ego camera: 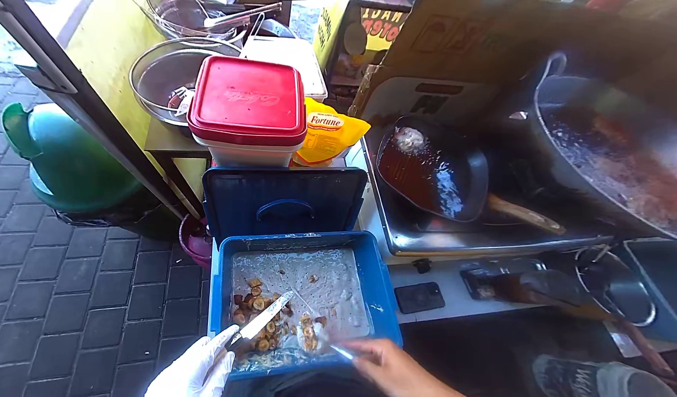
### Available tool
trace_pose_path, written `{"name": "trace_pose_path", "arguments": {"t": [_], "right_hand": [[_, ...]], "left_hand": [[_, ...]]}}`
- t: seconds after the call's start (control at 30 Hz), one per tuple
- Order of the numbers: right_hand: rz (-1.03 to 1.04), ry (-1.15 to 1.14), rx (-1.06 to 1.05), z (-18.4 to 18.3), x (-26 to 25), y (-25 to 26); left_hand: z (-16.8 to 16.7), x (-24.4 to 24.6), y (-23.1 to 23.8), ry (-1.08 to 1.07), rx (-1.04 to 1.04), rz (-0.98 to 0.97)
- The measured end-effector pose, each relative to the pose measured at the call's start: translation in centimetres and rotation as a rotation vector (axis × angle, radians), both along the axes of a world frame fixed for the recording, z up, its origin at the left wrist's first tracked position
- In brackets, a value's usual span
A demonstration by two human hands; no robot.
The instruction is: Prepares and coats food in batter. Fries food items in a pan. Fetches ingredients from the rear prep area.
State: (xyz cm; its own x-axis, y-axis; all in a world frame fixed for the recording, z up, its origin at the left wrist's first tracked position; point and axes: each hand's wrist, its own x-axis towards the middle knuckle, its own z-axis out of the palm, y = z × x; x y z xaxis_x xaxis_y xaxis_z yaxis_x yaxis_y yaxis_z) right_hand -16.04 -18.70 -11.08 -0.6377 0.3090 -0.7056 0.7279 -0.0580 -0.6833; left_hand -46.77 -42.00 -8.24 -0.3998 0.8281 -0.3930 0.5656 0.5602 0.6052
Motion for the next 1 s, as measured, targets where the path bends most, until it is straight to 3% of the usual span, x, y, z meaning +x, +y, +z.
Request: {"name": "trace_pose_path", "arguments": {"t": [0.3, 0.4, 0.63, 0.77, 1.0], "right_hand": [[0.232, -0.123, 0.323, 1.8, 2.4, 1.6], [0.278, -0.06, 0.388, 2.4, 2.8, 2.7], [0.088, 0.248, 0.274, 3.8, 0.9, 5.4], [0.144, 0.254, 0.387, 4.1, -0.9, 6.4], [0.147, 0.183, 0.385, 3.9, -1.4, 7.8]], "left_hand": [[-0.9, -1.1, 1.4, 0.005, 0.002, -0.084], [-1.0, -1.3, 1.7, 0.007, 0.008, -0.1], [-0.4, 1.3, 2.8, -0.088, 0.127, -0.004], [0.2, 3.8, 3.5, 0.014, 0.187, 0.025], [0.6, 5.3, 3.8, 0.154, 0.153, 0.018]]}}
